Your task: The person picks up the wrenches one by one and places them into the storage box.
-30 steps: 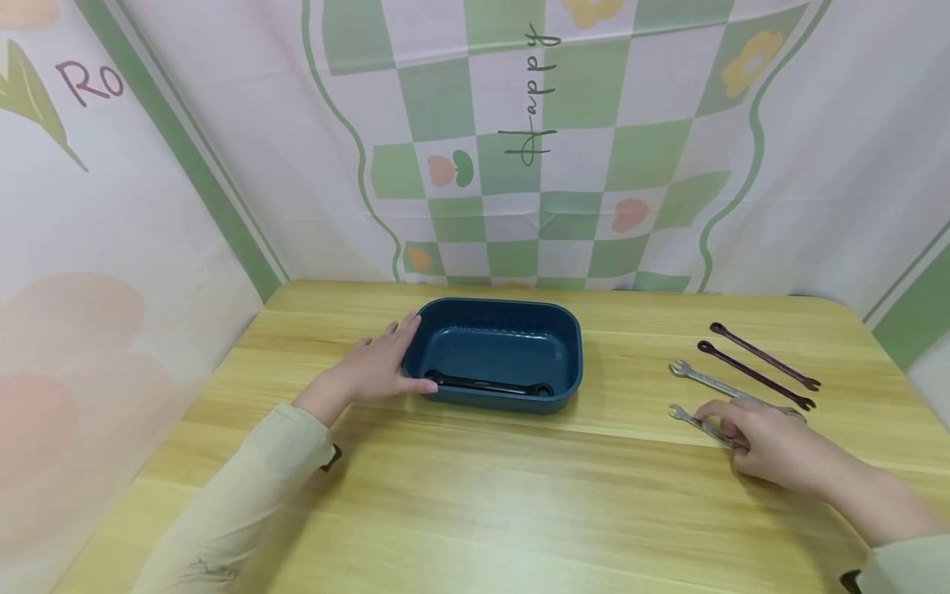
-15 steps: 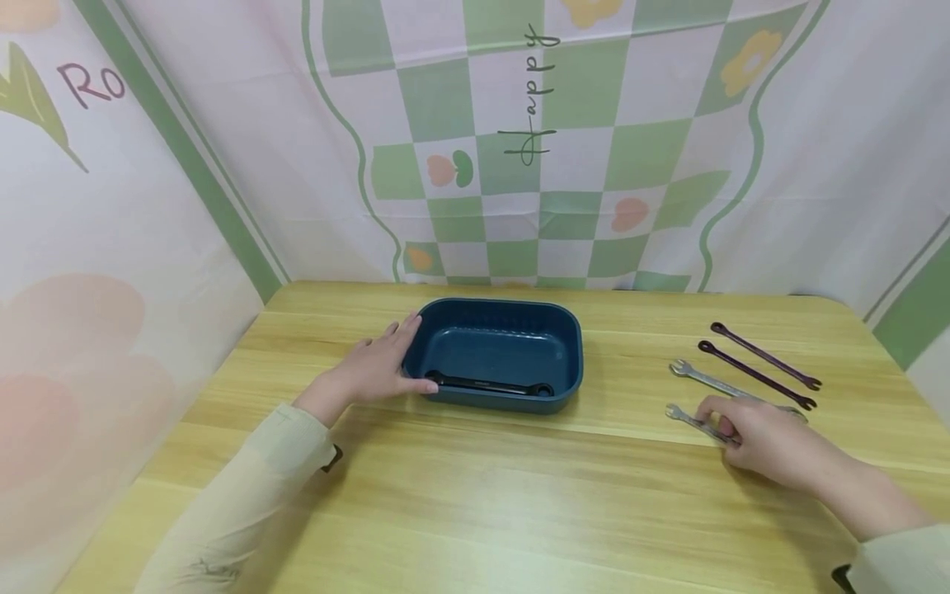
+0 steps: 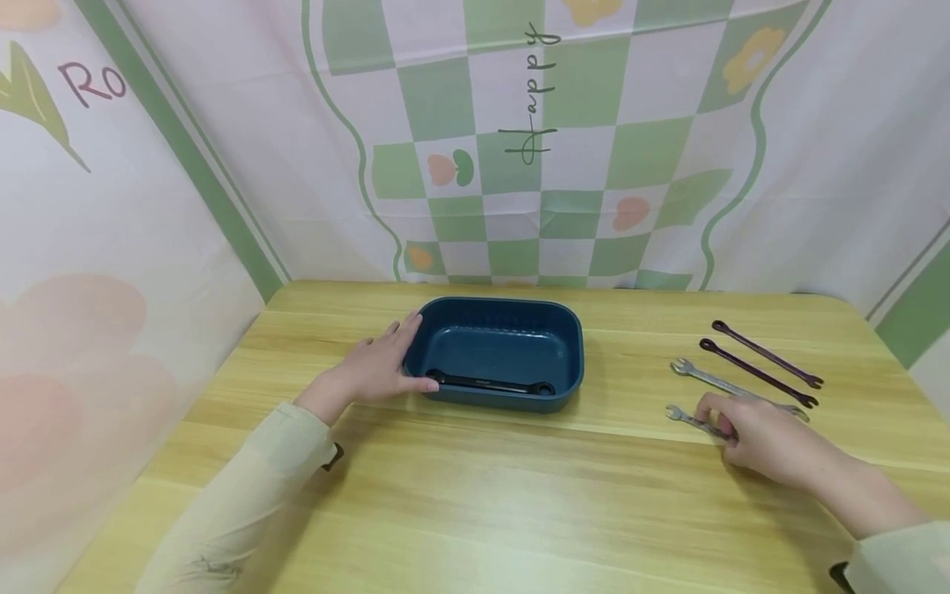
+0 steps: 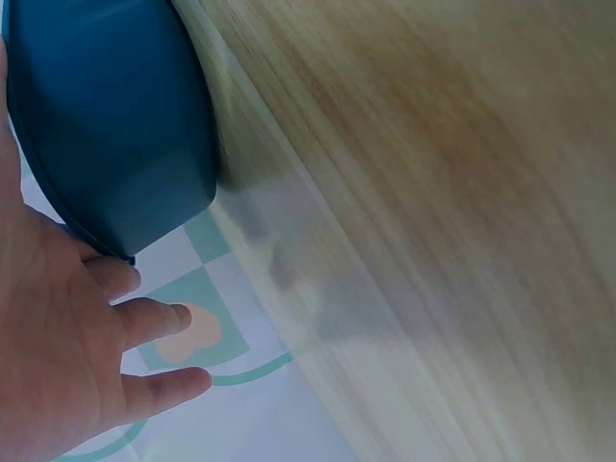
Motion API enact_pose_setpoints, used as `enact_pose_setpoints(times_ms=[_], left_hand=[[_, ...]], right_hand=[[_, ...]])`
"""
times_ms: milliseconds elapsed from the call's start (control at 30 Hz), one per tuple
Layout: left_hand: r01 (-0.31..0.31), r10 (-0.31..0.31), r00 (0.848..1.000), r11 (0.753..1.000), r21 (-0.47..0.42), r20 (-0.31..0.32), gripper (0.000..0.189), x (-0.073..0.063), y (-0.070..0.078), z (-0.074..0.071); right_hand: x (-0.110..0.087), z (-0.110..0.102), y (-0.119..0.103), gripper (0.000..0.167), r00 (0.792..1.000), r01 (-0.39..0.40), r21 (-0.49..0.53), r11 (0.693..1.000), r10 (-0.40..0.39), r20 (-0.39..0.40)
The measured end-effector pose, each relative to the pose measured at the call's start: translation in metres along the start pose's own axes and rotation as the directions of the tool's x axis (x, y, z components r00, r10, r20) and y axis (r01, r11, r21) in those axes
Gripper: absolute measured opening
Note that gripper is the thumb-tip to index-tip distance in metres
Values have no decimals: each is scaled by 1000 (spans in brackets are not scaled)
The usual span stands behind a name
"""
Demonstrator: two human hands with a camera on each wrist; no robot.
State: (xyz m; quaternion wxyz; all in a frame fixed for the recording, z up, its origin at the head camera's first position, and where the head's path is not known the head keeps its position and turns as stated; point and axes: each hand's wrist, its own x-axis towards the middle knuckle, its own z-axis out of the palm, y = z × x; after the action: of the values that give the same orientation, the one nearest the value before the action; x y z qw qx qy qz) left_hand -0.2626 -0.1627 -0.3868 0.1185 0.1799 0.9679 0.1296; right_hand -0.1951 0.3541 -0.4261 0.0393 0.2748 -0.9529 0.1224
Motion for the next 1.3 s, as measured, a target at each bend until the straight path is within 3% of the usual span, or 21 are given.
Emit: enact_pose_setpoints(times_ms=[333, 467, 667, 967, 1300], left_hand=[[0, -1, 1000, 1000, 9, 6, 124, 1, 0, -1], [-2, 2, 1000, 1000, 13, -2, 125, 0, 1, -1], [-1, 1, 1000, 1000, 0, -3, 125, 0, 1, -1], [-2, 2, 1000, 1000, 7, -2, 124, 1, 2, -1], [1, -1, 1000, 1000, 8, 3, 124, 1, 2, -1]], right_hand=[[5, -7, 4, 42, 990, -107, 58, 993, 101, 100], [5, -10, 5, 41, 989, -94, 55, 994, 87, 118], [2, -5, 2, 46, 999, -19, 17, 1000, 19, 28], [0, 2, 2, 49, 1000, 0, 8, 1000, 0, -23], [4, -6, 1, 44, 993, -65, 43, 997, 60, 97]])
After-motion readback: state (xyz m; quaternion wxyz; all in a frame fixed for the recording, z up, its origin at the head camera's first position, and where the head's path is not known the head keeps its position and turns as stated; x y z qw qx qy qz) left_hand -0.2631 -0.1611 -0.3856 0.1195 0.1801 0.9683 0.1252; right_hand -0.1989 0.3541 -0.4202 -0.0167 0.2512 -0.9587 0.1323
